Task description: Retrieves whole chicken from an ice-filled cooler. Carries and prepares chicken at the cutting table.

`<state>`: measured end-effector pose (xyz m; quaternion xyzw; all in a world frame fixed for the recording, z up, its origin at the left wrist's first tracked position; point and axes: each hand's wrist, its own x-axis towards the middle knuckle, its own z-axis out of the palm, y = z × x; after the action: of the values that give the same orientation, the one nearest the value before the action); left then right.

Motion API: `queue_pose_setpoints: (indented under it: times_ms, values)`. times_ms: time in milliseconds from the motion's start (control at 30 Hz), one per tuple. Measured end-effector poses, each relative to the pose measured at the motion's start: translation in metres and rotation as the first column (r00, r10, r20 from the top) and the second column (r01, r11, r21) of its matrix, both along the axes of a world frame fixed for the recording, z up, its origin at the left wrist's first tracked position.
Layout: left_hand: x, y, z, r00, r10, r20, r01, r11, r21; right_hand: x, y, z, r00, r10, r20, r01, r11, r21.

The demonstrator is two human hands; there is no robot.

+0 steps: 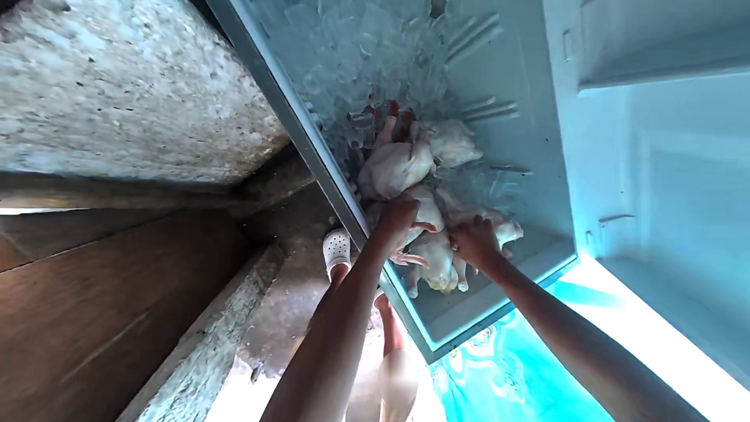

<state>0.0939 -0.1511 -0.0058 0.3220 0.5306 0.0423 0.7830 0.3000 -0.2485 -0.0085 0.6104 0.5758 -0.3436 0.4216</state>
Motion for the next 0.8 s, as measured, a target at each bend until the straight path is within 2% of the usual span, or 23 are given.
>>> queue_pose_setpoints:
  times_ms: [133,200,367,467,567,733,800]
  values:
    - [-0.001,0.0,-0.003,1.0,0.024,0.016,-0.024,1.0,0.006,-0.015,0.019,0.008,0.988,-0.149,0.048,0.153,0.986,-0.067]
    - [-0.001,-0.002,-0.002,0.999,0.026,0.02,-0.027,1.0,0.012,-0.012,0.02,0.02,0.975,-0.218,0.029,0.22,0.975,-0.045]
    - [0.001,-0.006,0.037,0.999,-0.041,0.01,0.041,0.999,0.017,-0.01,-0.003,0.079,0.91,-0.413,-0.032,0.414,0.908,0.066]
    - [0.0,-0.003,0.086,0.997,-0.068,0.039,0.068,0.998,0.003,-0.006,-0.021,0.122,0.898,-0.439,-0.043,0.44,0.889,0.127]
    - [-0.019,0.001,0.148,0.991,-0.051,0.121,0.05,0.999,0.007,-0.001,-0.04,0.162,0.896,-0.426,-0.128,0.444,0.841,0.31]
    - [-0.071,-0.005,0.261,0.973,-0.112,0.204,0.085,0.987,0.133,-0.01,-0.042,0.248,0.871,-0.413,-0.265,0.488,0.679,0.548]
    - [-0.093,-0.008,0.304,0.971,-0.111,0.21,0.067,0.977,0.203,-0.014,-0.036,0.277,0.822,-0.492,-0.286,0.557,0.592,0.583]
